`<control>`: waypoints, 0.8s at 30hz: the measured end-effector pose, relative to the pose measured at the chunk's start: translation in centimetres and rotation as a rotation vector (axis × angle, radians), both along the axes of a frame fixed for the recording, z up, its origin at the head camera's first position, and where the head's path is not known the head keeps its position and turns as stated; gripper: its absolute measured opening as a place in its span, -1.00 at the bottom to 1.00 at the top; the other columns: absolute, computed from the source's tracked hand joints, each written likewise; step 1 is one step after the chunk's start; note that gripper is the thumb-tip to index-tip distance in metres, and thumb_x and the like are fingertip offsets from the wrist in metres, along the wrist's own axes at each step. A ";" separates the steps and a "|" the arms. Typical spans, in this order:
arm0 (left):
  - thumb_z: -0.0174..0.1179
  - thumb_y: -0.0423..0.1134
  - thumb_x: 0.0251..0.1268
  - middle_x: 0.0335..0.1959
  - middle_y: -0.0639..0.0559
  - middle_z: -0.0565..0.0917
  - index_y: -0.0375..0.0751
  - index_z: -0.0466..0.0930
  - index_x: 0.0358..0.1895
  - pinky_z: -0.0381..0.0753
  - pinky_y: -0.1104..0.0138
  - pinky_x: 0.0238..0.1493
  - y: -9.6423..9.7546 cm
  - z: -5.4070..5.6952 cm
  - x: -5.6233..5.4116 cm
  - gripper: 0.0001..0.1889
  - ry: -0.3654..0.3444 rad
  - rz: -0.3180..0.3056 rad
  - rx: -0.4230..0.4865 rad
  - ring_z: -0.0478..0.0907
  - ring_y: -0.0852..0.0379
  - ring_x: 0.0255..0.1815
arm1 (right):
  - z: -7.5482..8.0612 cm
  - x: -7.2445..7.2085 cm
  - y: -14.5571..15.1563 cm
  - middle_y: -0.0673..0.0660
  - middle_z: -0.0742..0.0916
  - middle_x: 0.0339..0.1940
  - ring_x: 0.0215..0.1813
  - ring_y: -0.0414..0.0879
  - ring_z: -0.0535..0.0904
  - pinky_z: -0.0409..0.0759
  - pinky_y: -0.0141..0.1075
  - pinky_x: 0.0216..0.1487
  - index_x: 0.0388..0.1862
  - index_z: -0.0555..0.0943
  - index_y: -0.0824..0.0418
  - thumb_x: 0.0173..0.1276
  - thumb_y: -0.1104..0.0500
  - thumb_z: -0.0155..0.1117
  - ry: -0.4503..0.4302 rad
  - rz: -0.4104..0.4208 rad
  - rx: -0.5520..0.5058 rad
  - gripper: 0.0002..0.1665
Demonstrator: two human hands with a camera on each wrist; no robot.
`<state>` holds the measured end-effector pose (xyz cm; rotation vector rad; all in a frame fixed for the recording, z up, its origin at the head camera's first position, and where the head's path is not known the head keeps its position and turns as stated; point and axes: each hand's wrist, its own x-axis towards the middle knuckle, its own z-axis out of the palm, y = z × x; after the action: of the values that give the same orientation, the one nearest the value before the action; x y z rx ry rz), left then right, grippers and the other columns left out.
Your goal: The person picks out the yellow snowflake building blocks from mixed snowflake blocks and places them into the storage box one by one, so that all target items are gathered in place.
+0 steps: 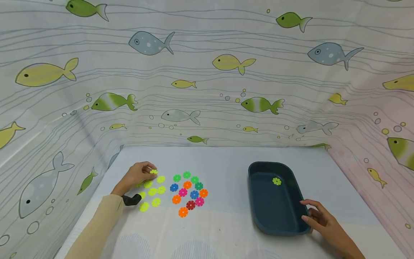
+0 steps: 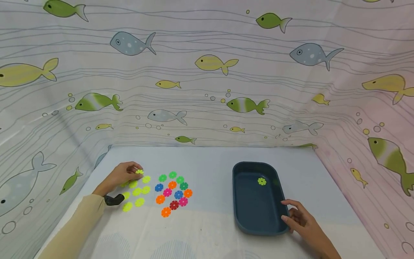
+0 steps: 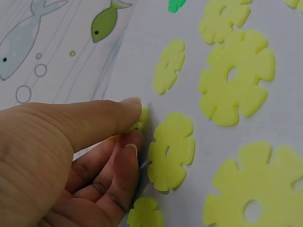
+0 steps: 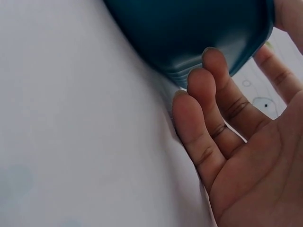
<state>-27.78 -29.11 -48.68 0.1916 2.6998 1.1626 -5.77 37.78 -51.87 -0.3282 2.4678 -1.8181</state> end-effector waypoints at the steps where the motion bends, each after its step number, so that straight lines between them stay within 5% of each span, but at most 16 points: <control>1: 0.41 -0.18 0.35 -0.14 -0.11 0.64 -0.21 0.65 0.08 0.61 0.26 -0.19 0.0 0.0 0.1 -0.68 -0.004 0.003 0.008 0.56 -0.01 -0.19 | 0.0 0.0 0.0 0.15 0.48 -0.38 -0.41 0.08 0.50 0.60 -0.13 -0.36 0.52 0.20 0.25 0.62 0.35 0.07 -0.005 -0.001 -0.001 -0.43; 9: 0.37 -0.14 0.41 -0.13 -0.13 0.70 -0.20 0.66 0.12 0.63 0.23 -0.24 -0.1 0.2 0.5 -0.67 -0.014 -0.014 0.082 0.62 -0.03 -0.28 | -0.3 -0.2 0.2 0.13 0.47 -0.39 -0.42 0.09 0.48 0.59 -0.12 -0.36 0.53 0.18 0.24 0.62 0.36 0.05 -0.003 0.019 -0.006 -0.41; 24: 0.39 -0.06 0.37 0.04 -0.07 0.70 -0.13 0.71 0.14 0.59 0.21 0.00 1.8 1.2 0.5 -0.63 0.012 -0.031 0.104 0.57 -0.03 0.01 | -0.5 -0.2 0.3 0.10 0.47 -0.41 -0.45 0.07 0.45 0.58 -0.12 -0.39 0.51 0.19 0.28 0.61 0.40 0.04 0.028 0.034 -0.010 -0.43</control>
<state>-27.29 -27.33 -47.52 0.2561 2.6384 1.2974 -6.02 38.03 -52.38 -0.3968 2.4565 -1.8256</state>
